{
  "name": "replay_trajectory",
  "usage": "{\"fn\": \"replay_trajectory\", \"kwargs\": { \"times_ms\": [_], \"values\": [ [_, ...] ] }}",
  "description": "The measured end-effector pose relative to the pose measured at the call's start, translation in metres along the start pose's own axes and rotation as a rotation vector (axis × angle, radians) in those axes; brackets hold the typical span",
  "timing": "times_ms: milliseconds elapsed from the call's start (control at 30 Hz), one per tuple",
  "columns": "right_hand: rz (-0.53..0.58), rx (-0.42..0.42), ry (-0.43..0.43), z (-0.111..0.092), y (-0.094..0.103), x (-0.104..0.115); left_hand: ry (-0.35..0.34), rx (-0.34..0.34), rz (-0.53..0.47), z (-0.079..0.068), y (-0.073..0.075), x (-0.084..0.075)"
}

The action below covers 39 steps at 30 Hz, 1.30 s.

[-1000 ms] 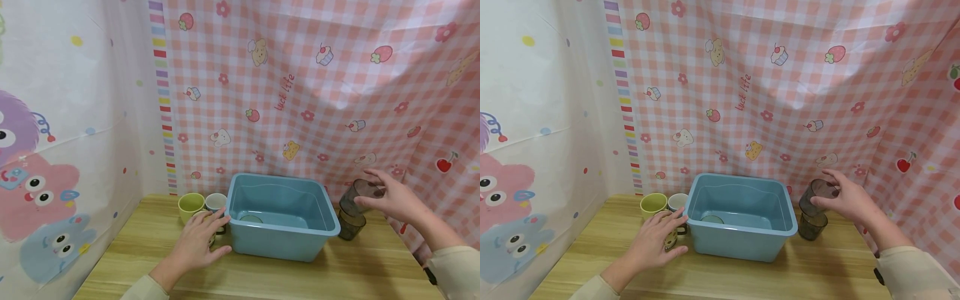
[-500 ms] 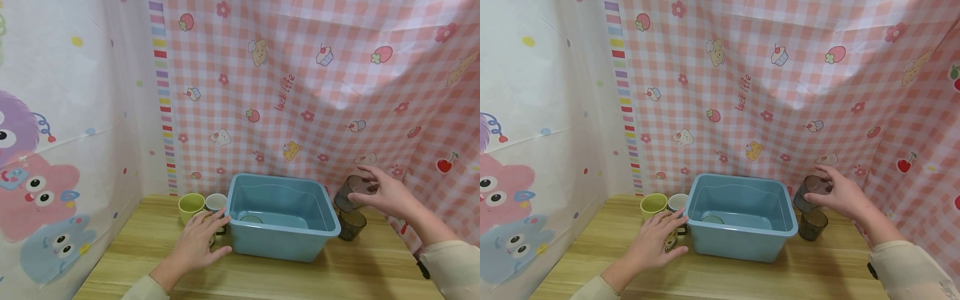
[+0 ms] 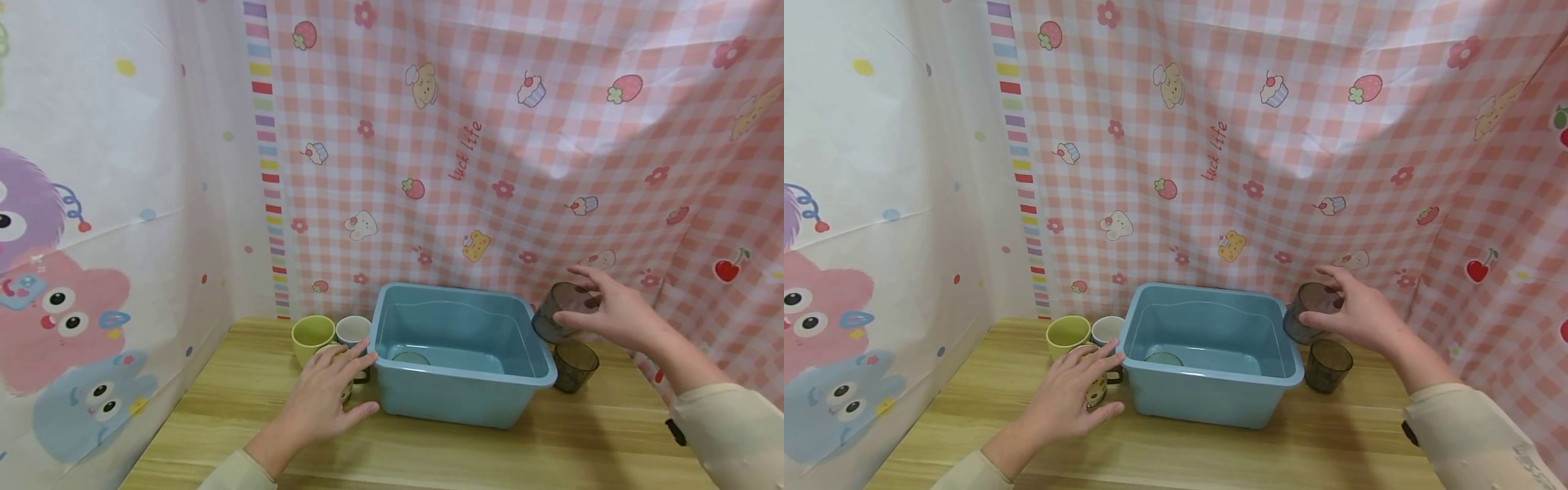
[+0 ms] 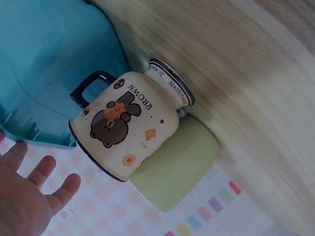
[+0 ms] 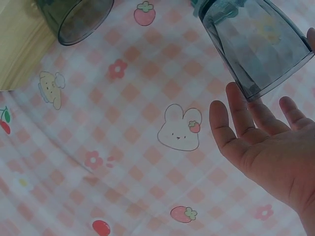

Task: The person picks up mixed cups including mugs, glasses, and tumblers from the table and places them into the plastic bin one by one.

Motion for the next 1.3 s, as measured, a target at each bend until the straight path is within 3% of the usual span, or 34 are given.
{"fn": "replay_trajectory", "kwargs": {
  "times_ms": [900,1300],
  "values": [
    [0.02,0.023,0.034,0.018,-0.011,0.038,0.023,-0.006,-0.03,0.0,-0.002,0.001],
    [0.085,0.018,0.082,0.026,-0.022,0.06,0.02,-0.001,-0.027,0.001,-0.001,0.0]
  ]
}}
Point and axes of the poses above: each hand's wrist, its own z-axis towards the middle knuckle, its own y-axis out of the back of the hand, x = y × z, the point moved 6 cm from there along z, towards the middle knuckle, and after that the axes turned 15 degrees about -x, right-handed, at the moved point
